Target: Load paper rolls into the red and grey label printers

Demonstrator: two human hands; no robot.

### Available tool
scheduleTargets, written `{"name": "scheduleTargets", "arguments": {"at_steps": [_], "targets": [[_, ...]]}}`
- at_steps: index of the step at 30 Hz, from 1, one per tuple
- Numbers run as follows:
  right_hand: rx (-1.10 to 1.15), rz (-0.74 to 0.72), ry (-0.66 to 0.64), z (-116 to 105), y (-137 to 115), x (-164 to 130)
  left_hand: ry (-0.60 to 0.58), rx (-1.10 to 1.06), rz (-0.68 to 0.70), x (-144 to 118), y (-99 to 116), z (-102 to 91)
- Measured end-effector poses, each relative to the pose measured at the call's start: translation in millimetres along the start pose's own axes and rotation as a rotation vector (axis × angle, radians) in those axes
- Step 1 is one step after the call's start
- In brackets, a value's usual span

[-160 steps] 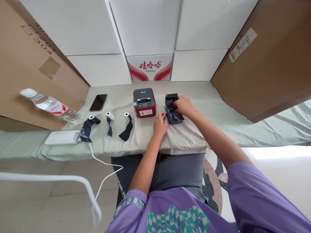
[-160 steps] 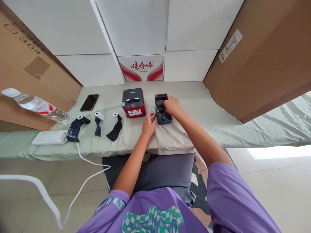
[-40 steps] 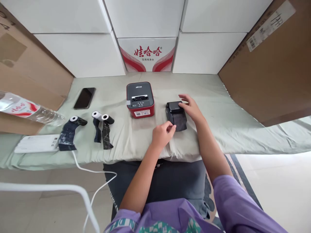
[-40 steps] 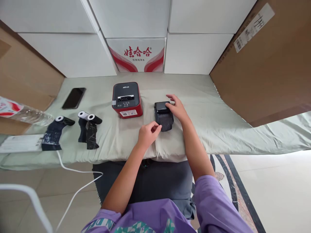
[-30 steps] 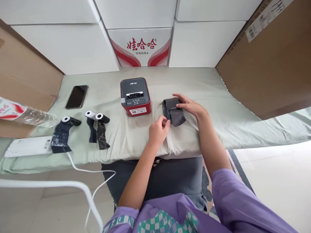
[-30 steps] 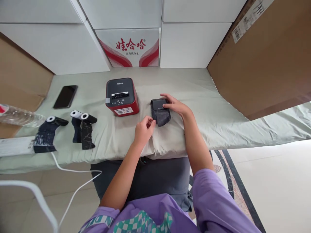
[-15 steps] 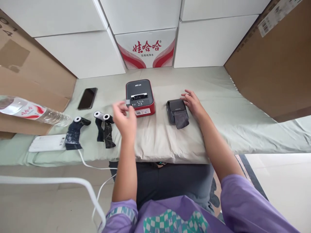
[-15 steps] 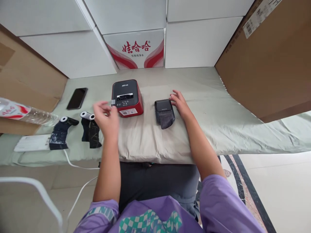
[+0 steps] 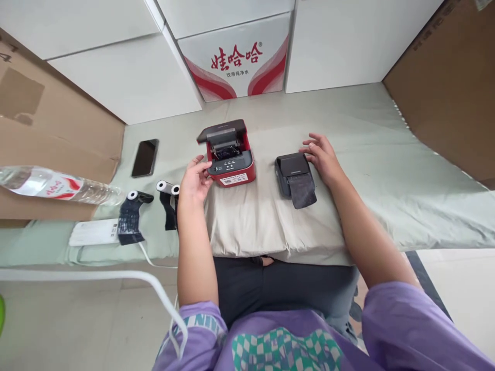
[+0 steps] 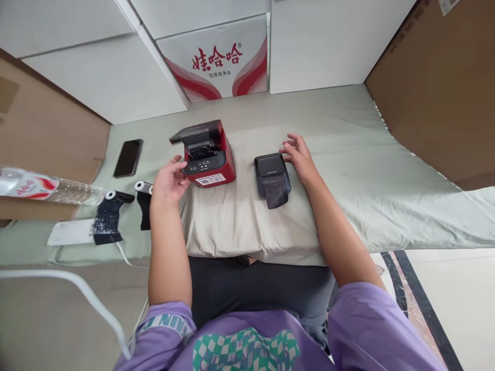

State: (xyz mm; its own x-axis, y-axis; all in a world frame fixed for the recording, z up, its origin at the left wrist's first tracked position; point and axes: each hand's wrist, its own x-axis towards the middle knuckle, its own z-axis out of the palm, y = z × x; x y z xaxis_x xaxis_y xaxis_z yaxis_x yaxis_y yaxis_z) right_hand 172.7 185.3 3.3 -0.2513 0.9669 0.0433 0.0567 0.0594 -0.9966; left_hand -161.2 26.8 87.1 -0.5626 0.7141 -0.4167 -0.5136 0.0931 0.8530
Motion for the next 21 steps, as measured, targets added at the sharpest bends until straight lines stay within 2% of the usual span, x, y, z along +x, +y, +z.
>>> {"name": "scheduleTargets", "arguments": {"at_steps": [7,12,15,18,21], "targets": [[0.038,0.009,0.010,2.0,-0.5,0.3,-0.013,-0.011,0.037,-4.2,0.3,4.2],[0.058,-0.004,0.010,3.2,0.3,0.2,-0.068,-0.045,-0.029,3.4,1.4,-1.1],[0.065,0.004,0.015,4.6,-1.5,-0.6,-0.112,0.037,-0.020,4.3,5.7,-5.7],[0.062,0.008,0.022,6.1,-2.9,-1.0,-0.126,0.204,0.124,2.8,17.3,-5.2],[0.050,-0.001,0.021,7.3,-2.3,-0.5,-0.155,0.485,0.414,6.5,34.8,7.5]]}}
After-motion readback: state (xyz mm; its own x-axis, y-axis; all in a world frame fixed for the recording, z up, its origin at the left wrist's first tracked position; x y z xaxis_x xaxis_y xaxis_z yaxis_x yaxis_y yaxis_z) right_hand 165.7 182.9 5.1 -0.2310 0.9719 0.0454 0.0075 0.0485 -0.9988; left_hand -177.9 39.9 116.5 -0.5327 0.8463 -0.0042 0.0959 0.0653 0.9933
